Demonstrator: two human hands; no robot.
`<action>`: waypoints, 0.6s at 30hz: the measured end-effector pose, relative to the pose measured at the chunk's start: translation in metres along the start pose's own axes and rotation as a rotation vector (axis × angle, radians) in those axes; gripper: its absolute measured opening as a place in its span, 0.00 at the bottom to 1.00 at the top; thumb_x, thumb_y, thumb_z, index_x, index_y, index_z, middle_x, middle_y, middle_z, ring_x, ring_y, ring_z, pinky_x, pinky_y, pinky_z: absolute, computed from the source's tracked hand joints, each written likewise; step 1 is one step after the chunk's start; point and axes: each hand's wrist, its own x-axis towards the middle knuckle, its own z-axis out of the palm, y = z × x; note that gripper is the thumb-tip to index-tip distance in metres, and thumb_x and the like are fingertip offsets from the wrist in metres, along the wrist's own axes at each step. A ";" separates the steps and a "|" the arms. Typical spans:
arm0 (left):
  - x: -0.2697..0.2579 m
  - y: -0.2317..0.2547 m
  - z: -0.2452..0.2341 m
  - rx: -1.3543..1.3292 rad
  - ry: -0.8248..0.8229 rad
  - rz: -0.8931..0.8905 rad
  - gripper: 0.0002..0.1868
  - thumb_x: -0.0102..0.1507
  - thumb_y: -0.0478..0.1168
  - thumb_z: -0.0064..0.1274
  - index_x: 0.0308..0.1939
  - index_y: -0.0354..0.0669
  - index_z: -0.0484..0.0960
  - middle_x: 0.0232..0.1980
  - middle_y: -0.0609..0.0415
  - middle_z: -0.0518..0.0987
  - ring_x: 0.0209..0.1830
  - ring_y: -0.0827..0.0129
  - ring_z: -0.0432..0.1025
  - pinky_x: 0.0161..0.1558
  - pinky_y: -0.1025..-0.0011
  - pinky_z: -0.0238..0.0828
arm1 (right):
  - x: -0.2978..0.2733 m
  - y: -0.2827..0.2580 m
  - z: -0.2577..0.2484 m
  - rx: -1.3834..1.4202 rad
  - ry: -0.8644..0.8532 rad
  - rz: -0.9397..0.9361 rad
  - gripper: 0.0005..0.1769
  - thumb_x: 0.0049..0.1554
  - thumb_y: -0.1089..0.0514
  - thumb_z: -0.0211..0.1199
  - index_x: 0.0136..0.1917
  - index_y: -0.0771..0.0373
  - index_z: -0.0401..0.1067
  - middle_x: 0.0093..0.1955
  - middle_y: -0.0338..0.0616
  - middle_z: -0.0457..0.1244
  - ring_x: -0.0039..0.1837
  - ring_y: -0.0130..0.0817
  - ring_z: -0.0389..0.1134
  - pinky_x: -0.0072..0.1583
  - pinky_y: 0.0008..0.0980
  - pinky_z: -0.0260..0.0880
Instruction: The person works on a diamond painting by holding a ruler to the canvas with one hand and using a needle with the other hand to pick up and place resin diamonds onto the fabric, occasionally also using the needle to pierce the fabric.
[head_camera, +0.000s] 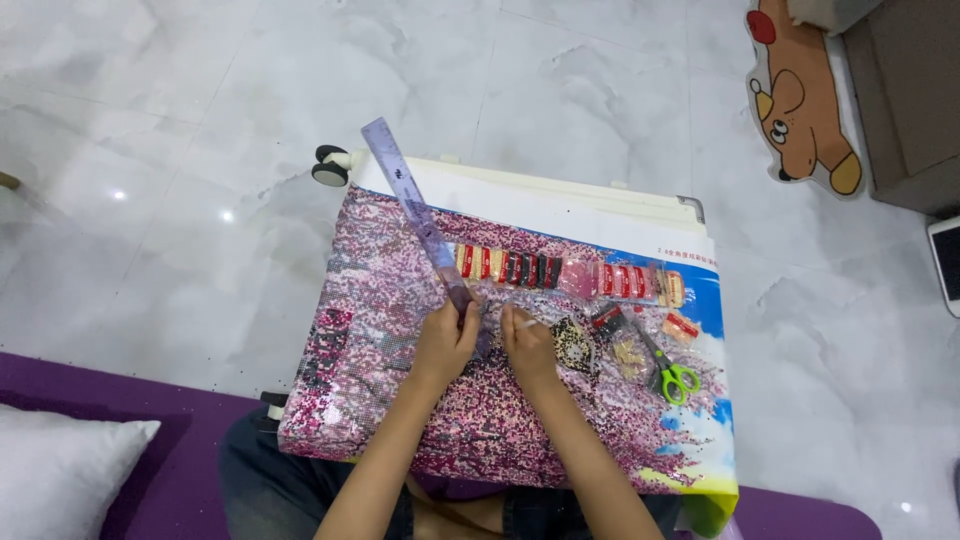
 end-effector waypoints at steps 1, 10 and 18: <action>0.000 -0.004 0.002 0.000 -0.003 0.002 0.10 0.66 0.37 0.38 0.37 0.39 0.75 0.13 0.46 0.72 0.10 0.62 0.65 0.17 0.71 0.58 | 0.001 -0.002 -0.001 -0.001 0.003 0.002 0.23 0.65 0.60 0.47 0.29 0.64 0.69 0.23 0.50 0.63 0.26 0.37 0.65 0.31 0.31 0.64; 0.006 0.009 0.001 -0.051 0.037 -0.058 0.11 0.67 0.38 0.40 0.31 0.41 0.74 0.12 0.49 0.71 0.10 0.65 0.63 0.19 0.72 0.57 | 0.004 -0.004 -0.080 0.365 0.290 0.602 0.28 0.66 0.49 0.43 0.29 0.59 0.70 0.20 0.40 0.59 0.25 0.28 0.56 0.34 0.26 0.56; 0.010 -0.010 0.003 -0.374 0.162 -0.150 0.10 0.67 0.39 0.39 0.41 0.41 0.77 0.16 0.56 0.70 0.14 0.72 0.64 0.20 0.76 0.58 | -0.031 0.058 -0.080 0.011 0.382 0.212 0.28 0.65 0.58 0.49 0.23 0.58 0.67 0.15 0.41 0.57 0.19 0.30 0.57 0.30 0.23 0.52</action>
